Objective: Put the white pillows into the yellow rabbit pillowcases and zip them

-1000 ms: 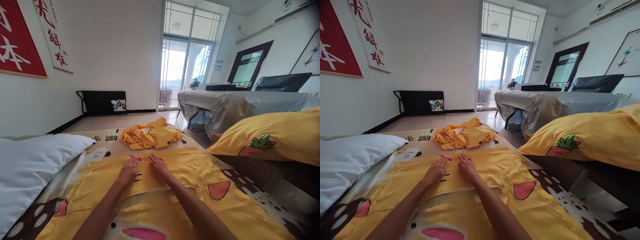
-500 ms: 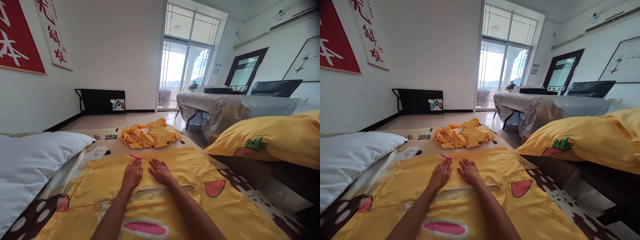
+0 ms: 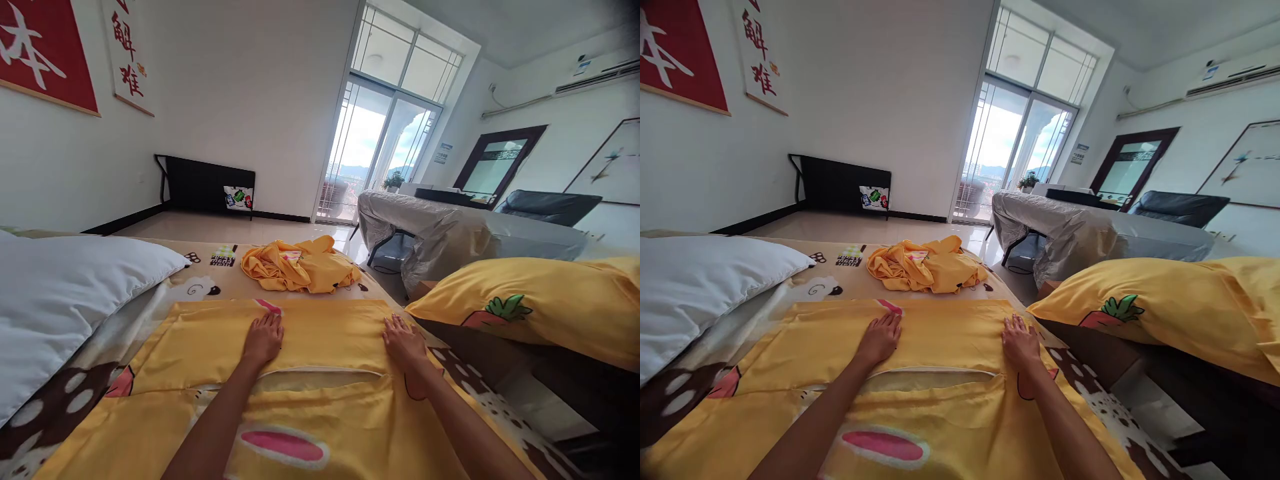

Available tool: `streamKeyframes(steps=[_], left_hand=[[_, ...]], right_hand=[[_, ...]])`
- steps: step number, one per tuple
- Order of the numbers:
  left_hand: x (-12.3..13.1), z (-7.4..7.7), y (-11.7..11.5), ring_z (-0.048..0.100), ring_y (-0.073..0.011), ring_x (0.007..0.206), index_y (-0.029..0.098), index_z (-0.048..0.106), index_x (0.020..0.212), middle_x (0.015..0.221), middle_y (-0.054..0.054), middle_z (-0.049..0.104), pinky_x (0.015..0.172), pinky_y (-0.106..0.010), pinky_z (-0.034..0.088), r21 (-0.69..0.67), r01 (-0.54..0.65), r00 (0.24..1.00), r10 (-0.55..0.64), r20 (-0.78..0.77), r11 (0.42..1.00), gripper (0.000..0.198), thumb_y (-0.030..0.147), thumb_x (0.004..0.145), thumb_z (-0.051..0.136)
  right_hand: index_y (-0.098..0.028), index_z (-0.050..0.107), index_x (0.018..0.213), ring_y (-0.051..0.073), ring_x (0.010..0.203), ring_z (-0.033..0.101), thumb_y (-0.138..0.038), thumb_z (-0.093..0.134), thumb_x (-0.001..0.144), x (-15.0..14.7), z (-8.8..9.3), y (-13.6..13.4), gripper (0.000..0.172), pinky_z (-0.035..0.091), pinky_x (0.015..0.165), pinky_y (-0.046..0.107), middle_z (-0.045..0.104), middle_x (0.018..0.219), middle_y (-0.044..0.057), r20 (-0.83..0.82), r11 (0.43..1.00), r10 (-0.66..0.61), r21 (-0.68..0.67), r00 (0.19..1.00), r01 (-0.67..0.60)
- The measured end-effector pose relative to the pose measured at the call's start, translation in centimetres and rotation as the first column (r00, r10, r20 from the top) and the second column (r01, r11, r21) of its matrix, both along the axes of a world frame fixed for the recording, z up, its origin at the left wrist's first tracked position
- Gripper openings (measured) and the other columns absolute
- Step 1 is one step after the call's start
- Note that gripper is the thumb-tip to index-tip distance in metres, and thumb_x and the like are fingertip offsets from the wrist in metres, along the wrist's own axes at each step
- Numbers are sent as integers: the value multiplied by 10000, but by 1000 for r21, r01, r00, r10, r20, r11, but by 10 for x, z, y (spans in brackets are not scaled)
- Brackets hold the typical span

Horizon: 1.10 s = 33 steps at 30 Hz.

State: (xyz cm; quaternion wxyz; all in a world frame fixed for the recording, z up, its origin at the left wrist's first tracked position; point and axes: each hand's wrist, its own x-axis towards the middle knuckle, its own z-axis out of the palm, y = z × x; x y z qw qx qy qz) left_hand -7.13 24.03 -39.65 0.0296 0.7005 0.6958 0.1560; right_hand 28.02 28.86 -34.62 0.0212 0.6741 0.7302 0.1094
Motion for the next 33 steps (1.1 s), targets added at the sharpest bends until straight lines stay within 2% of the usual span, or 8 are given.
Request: streamKeyframes(steps=[7, 10, 13, 17, 20, 26, 30, 33], left_hand=[[5, 1, 1, 332, -206, 1364, 172, 446, 1366, 1450, -80, 415, 1105, -445, 268, -17, 12, 999, -13, -44, 1000, 500, 308, 930, 244], [-19, 1, 4, 317, -204, 1373, 218, 454, 1363, 1464, -62, 393, 1098, -455, 272, -49, 32, 997, -36, -69, 998, 489, 311, 925, 259], [-82, -3, 2, 255, -212, 1402, 274, 366, 1417, 1521, -26, 278, 1098, -490, 250, -126, -51, 994, 38, -102, 991, 515, 358, 924, 245], [-185, -14, -12, 163, -241, 1428, 220, 258, 1464, 1551, -52, 187, 1104, -530, 208, -169, -289, 947, 256, -193, 942, 596, 412, 900, 251], [-227, -23, -23, 113, -229, 1438, 217, 246, 1466, 1557, -38, 167, 1094, -531, 228, -157, -337, 924, 295, -242, 928, 611, 405, 885, 263], [-228, -32, -25, 165, -235, 1425, 207, 318, 1441, 1543, -56, 223, 1074, -531, 255, -66, -299, 920, 269, -285, 952, 577, 344, 882, 280], [-216, -21, -29, 213, -236, 1412, 206, 361, 1419, 1526, -74, 272, 1065, -530, 273, -45, -340, 912, 318, -260, 939, 551, 330, 889, 277], [-203, -4, -37, 298, -232, 1377, 147, 390, 1392, 1483, -115, 355, 1044, -477, 324, -21, -422, 884, 406, -230, 906, 542, 317, 900, 237]], right_hand=[[-282, 312, 1446, 118, 1375, 298, -372, 248, 949, -183, -16, -10, 509, 289, 1069, 282, 313, 1506, -30, -142, 875, 473, -38, 870, -482], [-356, 297, 1444, 87, 1379, 276, -348, 208, 952, -219, -31, -6, 500, 273, 1081, 261, 338, 1488, -78, -278, 788, 587, -19, 761, -615], [-371, 295, 1443, 102, 1406, 212, -485, 218, 936, -187, -32, 14, 526, 215, 1122, 267, 258, 1517, -99, -328, 823, 492, -126, 806, -554], [-243, 226, 1482, 188, 1432, 133, -534, 186, 923, -80, -26, 52, 632, 133, 1151, 411, 146, 1555, 8, -266, 929, 236, -220, 935, -297], [-269, 187, 1488, 206, 1435, 117, -552, 238, 910, -10, -25, 76, 645, 108, 1143, 465, 98, 1564, 15, -162, 974, 30, -215, 986, -65], [-226, 267, 1471, 216, 1407, 232, -485, 221, 921, 30, -32, 89, 609, 212, 1112, 468, 217, 1541, 52, -78, 988, -136, -84, 988, 130], [-65, 399, 1402, 336, 1375, 274, -280, 308, 885, 1, -17, 71, 567, 123, 1098, 573, 342, 1460, 206, -36, 994, -45, 95, 998, 48], [-64, 427, 1384, 275, 1406, 219, -199, 368, 850, -43, -4, 43, 554, 82, 1144, 454, 296, 1488, 172, -33, 984, 138, 122, 990, -133]])
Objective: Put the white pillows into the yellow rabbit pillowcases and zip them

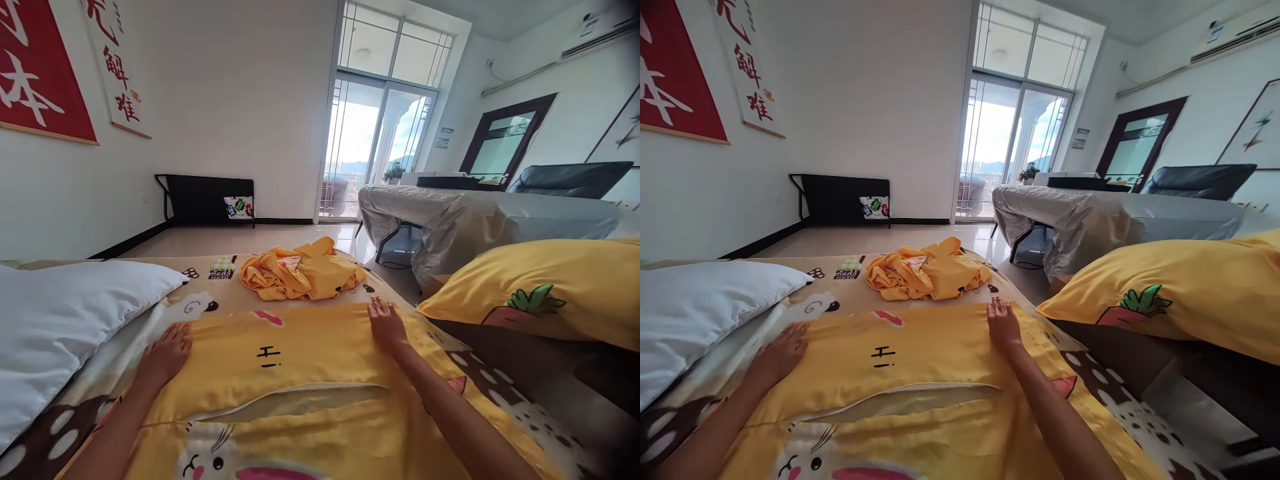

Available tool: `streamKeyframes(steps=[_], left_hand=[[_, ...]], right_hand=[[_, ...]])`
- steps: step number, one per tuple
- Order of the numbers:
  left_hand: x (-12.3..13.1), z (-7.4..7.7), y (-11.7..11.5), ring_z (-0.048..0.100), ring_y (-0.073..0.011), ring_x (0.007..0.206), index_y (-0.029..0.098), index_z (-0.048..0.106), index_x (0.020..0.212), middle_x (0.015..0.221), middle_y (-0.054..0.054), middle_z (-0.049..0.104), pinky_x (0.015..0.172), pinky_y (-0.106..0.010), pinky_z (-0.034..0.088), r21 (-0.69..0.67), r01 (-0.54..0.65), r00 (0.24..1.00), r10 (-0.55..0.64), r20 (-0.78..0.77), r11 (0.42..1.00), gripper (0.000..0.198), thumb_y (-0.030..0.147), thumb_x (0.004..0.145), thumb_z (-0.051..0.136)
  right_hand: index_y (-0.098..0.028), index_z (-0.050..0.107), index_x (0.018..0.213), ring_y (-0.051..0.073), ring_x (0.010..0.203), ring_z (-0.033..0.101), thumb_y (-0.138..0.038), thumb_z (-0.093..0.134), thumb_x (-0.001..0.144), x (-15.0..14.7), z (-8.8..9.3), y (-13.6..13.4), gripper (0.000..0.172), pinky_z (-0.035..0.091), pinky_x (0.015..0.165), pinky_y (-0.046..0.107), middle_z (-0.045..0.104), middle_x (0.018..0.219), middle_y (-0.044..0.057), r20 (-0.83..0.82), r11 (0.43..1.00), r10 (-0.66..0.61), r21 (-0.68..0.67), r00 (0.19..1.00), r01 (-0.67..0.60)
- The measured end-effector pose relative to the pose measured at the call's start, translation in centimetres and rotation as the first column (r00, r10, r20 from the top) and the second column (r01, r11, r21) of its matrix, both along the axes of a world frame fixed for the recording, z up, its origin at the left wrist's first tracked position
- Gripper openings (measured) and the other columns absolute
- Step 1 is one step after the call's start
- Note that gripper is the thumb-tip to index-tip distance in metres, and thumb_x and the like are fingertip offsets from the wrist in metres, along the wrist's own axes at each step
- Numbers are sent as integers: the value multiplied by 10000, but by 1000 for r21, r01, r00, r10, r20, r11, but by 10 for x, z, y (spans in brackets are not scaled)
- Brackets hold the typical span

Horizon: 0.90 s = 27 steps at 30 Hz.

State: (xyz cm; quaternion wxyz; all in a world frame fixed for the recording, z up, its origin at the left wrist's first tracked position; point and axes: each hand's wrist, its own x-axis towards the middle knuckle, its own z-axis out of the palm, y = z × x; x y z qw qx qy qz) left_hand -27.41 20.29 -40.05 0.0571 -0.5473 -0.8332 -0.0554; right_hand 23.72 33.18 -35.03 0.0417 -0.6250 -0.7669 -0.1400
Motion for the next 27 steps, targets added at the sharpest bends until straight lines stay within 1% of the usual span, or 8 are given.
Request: streamKeyframes(steps=[3, 6, 11, 14, 17, 20, 24, 27], left_hand=[[14, 18, -10, 505, -269, 1202, 98, 555, 1197, 1309, -160, 548, 952, -441, 395, 56, 18, 998, -15, -61, 998, 496, 279, 895, 205], [20, 29, -21, 606, -271, 1040, 118, 612, 1052, 1145, -148, 652, 908, -414, 416, 95, 85, 995, -80, -56, 992, 486, 287, 894, 185], [2, 21, -37, 626, -253, 1063, 181, 594, 1180, 1208, -82, 645, 903, -355, 470, 9, 49, 978, -50, 203, 999, 520, 422, 861, 261], [-12, 14, -42, 597, -236, 1125, 187, 632, 1126, 1236, -62, 629, 973, -339, 451, 122, 55, 975, -80, 207, 991, 501, 405, 819, 302], [-10, 20, -43, 588, -224, 1141, 176, 669, 1050, 1191, -62, 655, 1013, -316, 430, 246, 80, 966, -136, 222, 966, 501, 407, 786, 312], [18, 42, -43, 627, -232, 1072, 185, 692, 1008, 1098, -55, 700, 967, -315, 472, 267, 192, 917, -270, 295, 944, 492, 460, 791, 347], [95, 65, -53, 640, -213, 1014, 227, 686, 1027, 1071, -37, 708, 890, -297, 501, 193, 476, 805, -513, 299, 858, 439, 496, 857, 385], [153, 63, -65, 630, -195, 940, 251, 655, 1012, 1028, -39, 686, 822, -299, 494, 112, 655, 729, -664, 164, 747, 282, 385, 876, 447]], right_hand=[[-162, 400, 1409, 215, 1400, 249, -350, 319, 920, -47, 0, -37, 530, 161, 1134, 406, 280, 1512, 103, -137, 970, 228, -51, 964, -237], [-243, 316, 1449, 188, 1405, 237, -514, 246, 936, -73, -11, -66, 585, 191, 1124, 421, 244, 1531, 61, -336, 866, 364, -220, 869, -448], [-235, 254, 1472, 202, 1428, 153, -528, 223, 939, -75, -18, -77, 609, 159, 1130, 453, 179, 1550, 74, -348, 813, 341, -358, 873, -460], [-195, 338, 1437, 250, 1396, 251, -463, 299, 938, -80, -16, -79, 568, 168, 1115, 483, 292, 1507, 141, -296, 840, 364, -305, 883, -449], [-154, 386, 1402, 260, 1375, 294, -372, 294, 946, -85, -19, -82, 514, 209, 1092, 472, 341, 1474, 179, -327, 887, 325, -220, 887, -406], [-171, 458, 1349, 237, 1358, 328, -338, 355, 923, -80, -18, -82, 469, 269, 1062, 419, 394, 1449, 153, -433, 877, 320, -202, 843, -437], [-207, 657, 1072, 201, 1123, 546, -315, 463, 868, -74, -5, -86, 301, 346, 981, 335, 641, 1157, 84, -545, 817, 397, -157, 738, -555], [-227, 673, 988, 148, 918, 601, -304, 585, 770, -80, 4, -97, 247, 400, 864, 246, 664, 1005, 29, -581, 697, 477, -207, 660, -686]])
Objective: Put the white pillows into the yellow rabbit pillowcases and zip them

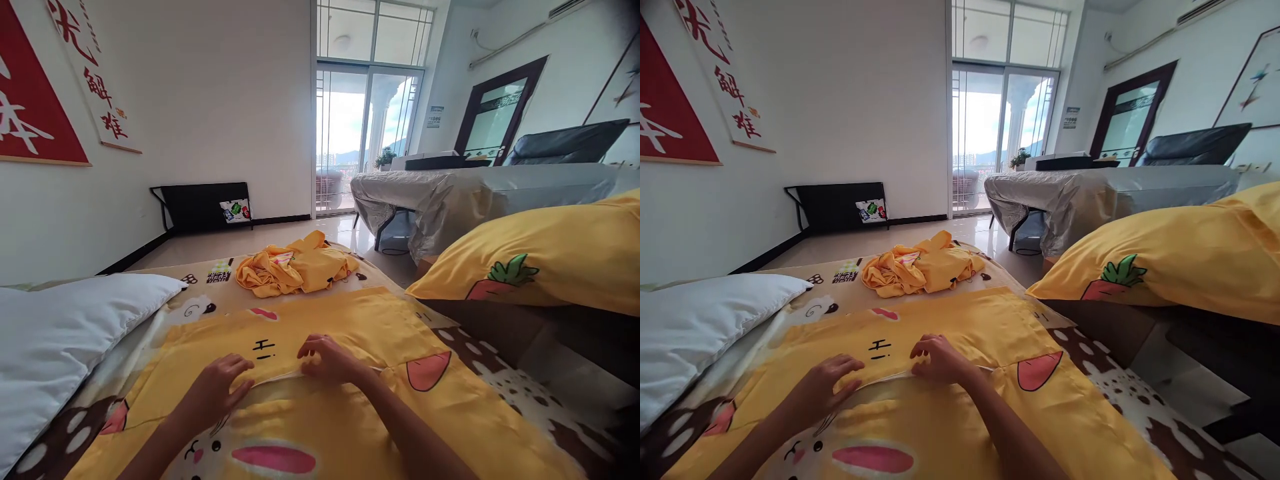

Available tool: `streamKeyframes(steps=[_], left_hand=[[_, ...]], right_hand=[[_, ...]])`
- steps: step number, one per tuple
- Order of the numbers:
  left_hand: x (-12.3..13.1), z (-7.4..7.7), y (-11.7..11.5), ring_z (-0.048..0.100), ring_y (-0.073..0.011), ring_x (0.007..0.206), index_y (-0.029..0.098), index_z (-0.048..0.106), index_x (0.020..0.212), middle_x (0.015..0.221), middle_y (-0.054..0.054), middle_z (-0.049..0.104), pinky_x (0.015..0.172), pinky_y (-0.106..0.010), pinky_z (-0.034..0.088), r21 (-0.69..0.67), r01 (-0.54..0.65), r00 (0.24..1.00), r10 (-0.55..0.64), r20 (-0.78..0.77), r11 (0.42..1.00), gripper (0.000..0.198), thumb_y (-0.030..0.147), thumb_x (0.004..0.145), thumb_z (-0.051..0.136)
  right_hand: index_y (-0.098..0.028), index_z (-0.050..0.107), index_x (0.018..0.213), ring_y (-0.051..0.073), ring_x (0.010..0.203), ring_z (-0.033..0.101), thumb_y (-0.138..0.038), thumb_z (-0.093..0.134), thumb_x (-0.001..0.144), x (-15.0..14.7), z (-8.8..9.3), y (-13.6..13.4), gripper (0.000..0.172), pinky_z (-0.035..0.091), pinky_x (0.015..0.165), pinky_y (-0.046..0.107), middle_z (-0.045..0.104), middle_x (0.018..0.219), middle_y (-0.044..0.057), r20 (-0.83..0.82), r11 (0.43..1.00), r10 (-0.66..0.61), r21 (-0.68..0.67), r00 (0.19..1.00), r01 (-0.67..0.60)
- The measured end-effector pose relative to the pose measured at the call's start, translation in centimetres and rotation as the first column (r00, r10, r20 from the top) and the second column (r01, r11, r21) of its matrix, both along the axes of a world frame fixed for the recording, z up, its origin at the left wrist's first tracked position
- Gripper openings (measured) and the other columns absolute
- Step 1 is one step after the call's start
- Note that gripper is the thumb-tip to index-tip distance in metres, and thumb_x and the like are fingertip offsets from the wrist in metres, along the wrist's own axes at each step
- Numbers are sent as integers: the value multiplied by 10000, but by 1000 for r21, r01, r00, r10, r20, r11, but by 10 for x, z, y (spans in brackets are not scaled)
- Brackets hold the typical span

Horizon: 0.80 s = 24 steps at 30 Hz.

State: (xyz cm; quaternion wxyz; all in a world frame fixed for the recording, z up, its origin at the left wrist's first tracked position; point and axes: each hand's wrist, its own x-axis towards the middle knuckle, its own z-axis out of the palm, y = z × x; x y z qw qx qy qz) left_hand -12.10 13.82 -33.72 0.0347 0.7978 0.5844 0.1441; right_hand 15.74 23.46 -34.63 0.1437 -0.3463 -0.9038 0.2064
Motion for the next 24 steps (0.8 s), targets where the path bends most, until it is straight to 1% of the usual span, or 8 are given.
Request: streamKeyframes(steps=[2, 4, 8, 11, 14, 19, 21, 24], left_hand=[[23, -9, -5, 608, -201, 881, 235, 632, 920, 959, -38, 661, 768, -307, 479, 18, 78, 989, -75, -127, 997, 154, 300, 828, 527], [32, -20, -6, 585, -196, 832, 211, 593, 841, 898, -39, 635, 726, -298, 456, 53, 116, 972, -103, -210, 992, 67, 229, 806, 539], [25, -35, -1, 548, -163, 735, 193, 551, 796, 813, -37, 594, 661, -279, 412, 138, 116, 964, -78, -255, 984, 197, 137, 889, 386], [15, -35, 2, 534, -163, 727, 190, 548, 798, 818, -38, 579, 657, -284, 405, 129, 92, 954, -50, -295, 987, 214, 91, 883, 380], [10, -29, 2, 535, -187, 797, 191, 562, 832, 888, -53, 585, 706, -309, 417, 93, 84, 928, -44, -370, 992, 202, 50, 854, 420], [9, -22, 0, 529, -208, 832, 189, 575, 854, 924, -67, 587, 739, -338, 424, 66, 24, 916, 5, -401, 998, 204, 46, 849, 429], [9, -22, -1, 527, -200, 819, 183, 568, 849, 914, -64, 582, 732, -332, 426, 71, 8, 937, 18, -348, 997, 187, 59, 849, 427], [11, -24, -3, 527, -182, 817, 176, 556, 816, 905, -55, 573, 727, -311, 425, 88, 56, 971, -34, -238, 995, 146, 115, 867, 433]], right_hand=[[-223, 658, 973, 141, 853, 598, -235, 617, 695, -6, 0, -9, 281, 404, 814, 233, 655, 971, 19, 55, 997, 80, 1, 995, -81], [-212, 639, 927, 146, 821, 593, -162, 574, 680, -11, -2, -15, 260, 392, 764, 235, 656, 927, 20, 137, 994, 78, 69, 987, -88], [-186, 595, 865, 162, 766, 593, -85, 481, 743, -15, -6, -16, 195, 354, 687, 257, 659, 869, 45, 268, 971, 2, 231, 963, -66], [-172, 573, 901, 179, 766, 599, -78, 438, 817, -15, -4, -13, 184, 346, 711, 280, 658, 878, 71, 329, 940, -48, 334, 943, -69], [-171, 561, 945, 184, 778, 598, -53, 388, 849, -13, -2, -11, 230, 341, 719, 286, 656, 882, 83, 358, 917, -105, 396, 928, -49], [-176, 579, 919, 180, 779, 596, -58, 399, 838, -9, -3, -10, 230, 338, 693, 272, 659, 873, 77, 335, 928, -166, 372, 927, 32], [-178, 590, 875, 172, 787, 590, -79, 435, 814, -7, -2, -11, 194, 339, 689, 263, 654, 884, 66, 288, 936, -138, 350, 948, 30], [-198, 615, 829, 147, 789, 573, -123, 487, 779, -6, 1, -14, 156, 344, 687, 239, 643, 870, 31, 190, 958, -26, 286, 981, -29]])
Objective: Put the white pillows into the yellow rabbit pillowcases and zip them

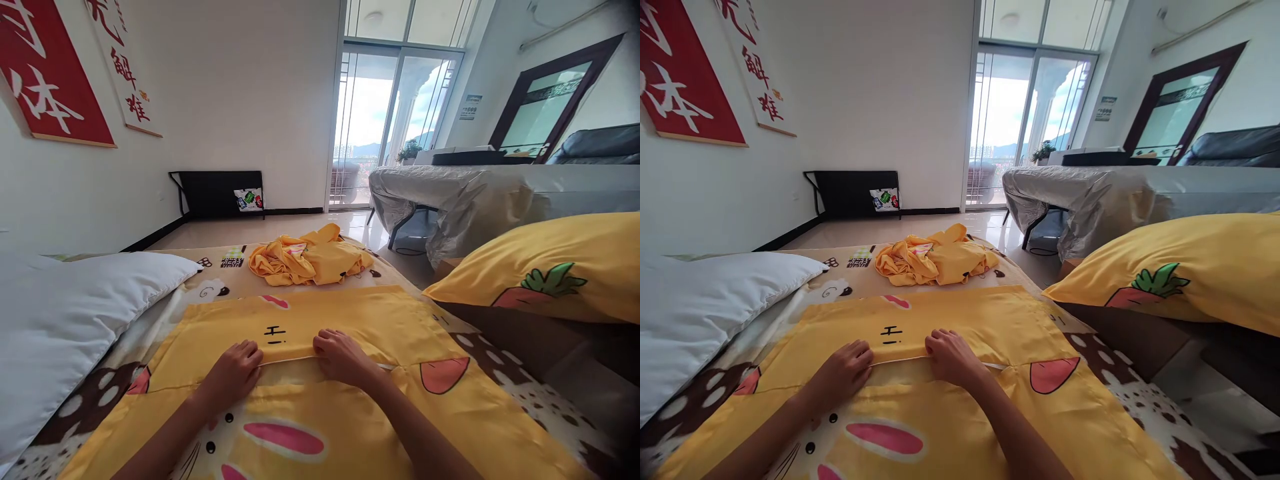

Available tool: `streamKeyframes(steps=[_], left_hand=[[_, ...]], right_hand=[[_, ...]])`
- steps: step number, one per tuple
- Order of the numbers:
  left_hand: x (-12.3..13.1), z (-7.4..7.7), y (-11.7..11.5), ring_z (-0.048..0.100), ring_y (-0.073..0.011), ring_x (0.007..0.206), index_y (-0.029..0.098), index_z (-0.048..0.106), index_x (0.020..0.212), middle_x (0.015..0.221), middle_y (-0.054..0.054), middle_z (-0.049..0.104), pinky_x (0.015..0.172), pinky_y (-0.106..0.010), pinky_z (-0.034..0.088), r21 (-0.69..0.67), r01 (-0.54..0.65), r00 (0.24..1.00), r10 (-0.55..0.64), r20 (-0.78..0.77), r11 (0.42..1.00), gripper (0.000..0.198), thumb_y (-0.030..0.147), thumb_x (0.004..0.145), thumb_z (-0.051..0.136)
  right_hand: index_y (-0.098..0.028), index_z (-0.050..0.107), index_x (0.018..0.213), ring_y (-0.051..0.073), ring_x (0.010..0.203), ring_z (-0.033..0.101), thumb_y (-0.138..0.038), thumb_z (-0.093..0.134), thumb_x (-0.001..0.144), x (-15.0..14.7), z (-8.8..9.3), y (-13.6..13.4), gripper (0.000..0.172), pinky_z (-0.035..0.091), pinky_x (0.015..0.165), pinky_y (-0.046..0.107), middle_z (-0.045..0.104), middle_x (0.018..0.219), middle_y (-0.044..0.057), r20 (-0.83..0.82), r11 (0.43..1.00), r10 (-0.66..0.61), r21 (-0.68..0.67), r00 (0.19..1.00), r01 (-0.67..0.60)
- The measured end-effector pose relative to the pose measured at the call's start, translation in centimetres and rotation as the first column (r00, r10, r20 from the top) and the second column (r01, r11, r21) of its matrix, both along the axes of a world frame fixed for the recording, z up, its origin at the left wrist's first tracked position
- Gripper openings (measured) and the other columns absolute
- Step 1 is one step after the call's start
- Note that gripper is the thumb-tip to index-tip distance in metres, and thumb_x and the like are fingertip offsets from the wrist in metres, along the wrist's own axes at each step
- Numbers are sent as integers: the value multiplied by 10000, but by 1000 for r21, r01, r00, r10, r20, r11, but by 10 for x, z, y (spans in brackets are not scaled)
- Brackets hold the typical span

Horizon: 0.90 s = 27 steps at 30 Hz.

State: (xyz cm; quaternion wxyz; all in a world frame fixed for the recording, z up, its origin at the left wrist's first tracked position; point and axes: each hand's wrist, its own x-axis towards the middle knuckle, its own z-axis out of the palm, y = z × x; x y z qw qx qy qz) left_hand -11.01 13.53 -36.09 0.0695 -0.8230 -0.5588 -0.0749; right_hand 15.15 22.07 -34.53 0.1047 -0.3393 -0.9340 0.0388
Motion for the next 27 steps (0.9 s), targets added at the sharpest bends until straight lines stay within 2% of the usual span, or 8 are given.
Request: streamKeyframes(steps=[5, 10, 12, 15, 19, 22, 25, 27], left_hand=[[7, -3, -2, 524, -157, 813, 199, 591, 818, 888, -36, 574, 739, -291, 419, -11, 149, 984, -147, 100, 989, 236, 205, 933, 385], [9, -1, -6, 531, -157, 807, 204, 615, 845, 892, -42, 587, 732, -285, 418, -2, 171, 978, -169, 124, 985, 250, 215, 939, 384], [8, 5, -8, 536, -159, 803, 201, 616, 852, 886, -42, 594, 725, -285, 419, 15, 192, 976, -192, 105, 981, 230, 194, 928, 400], [7, 23, -11, 541, -159, 788, 191, 602, 831, 876, -38, 602, 705, -283, 419, 44, 220, 973, -222, 65, 975, 223, 160, 918, 399], [22, 47, -10, 561, -170, 816, 199, 592, 883, 907, -41, 616, 707, -290, 427, 100, 114, 991, -120, 57, 989, 218, 150, 919, 383], [46, 47, 4, 585, -205, 850, 207, 576, 989, 937, -53, 629, 712, -312, 447, 28, 94, 995, -93, -43, 995, 145, 199, 878, 483], [65, 35, 31, 601, -226, 896, 198, 559, 1043, 987, -79, 631, 732, -322, 463, -104, 194, 967, -208, -144, 975, 195, 240, 854, 529], [70, 28, 51, 605, -221, 930, 201, 570, 1018, 1015, -82, 626, 759, -313, 462, -180, 221, 958, -248, -146, 959, 170, 252, 862, 522]], right_hand=[[-221, 687, 812, 114, 718, 556, -150, 531, 735, -3, -1, -7, 188, 347, 647, 213, 637, 825, 1, -74, 977, 113, -174, 991, -124], [-205, 706, 797, 130, 736, 570, -147, 503, 758, -7, -2, -9, 216, 361, 673, 225, 644, 840, 23, -30, 979, 61, -193, 998, -66], [-194, 701, 786, 142, 763, 579, -153, 487, 781, -8, 1, -11, 219, 368, 714, 241, 646, 847, 39, 11, 989, 40, -140, 999, -38], [-176, 701, 807, 168, 829, 594, -175, 457, 821, -10, 10, -20, 244, 374, 762, 264, 659, 867, 69, 56, 996, 41, -84, 998, -37], [-189, 694, 912, 178, 831, 610, -223, 502, 803, -16, 21, -40, 224, 396, 738, 263, 682, 888, 59, 64, 978, 174, -129, 983, -165], [-162, 687, 872, 193, 826, 612, -229, 492, 800, -24, 18, -53, 218, 416, 756, 283, 684, 878, 77, 86, 961, 269, -94, 959, -261], [-142, 677, 853, 215, 906, 604, -215, 474, 807, -31, 7, -60, 221, 420, 836, 313, 679, 932, 102, 55, 964, 267, -20, 962, -266], [-142, 671, 851, 217, 905, 606, -211, 470, 805, -34, 0, -60, 218, 429, 841, 316, 678, 924, 105, 45, 966, 258, -4, 965, -258]])
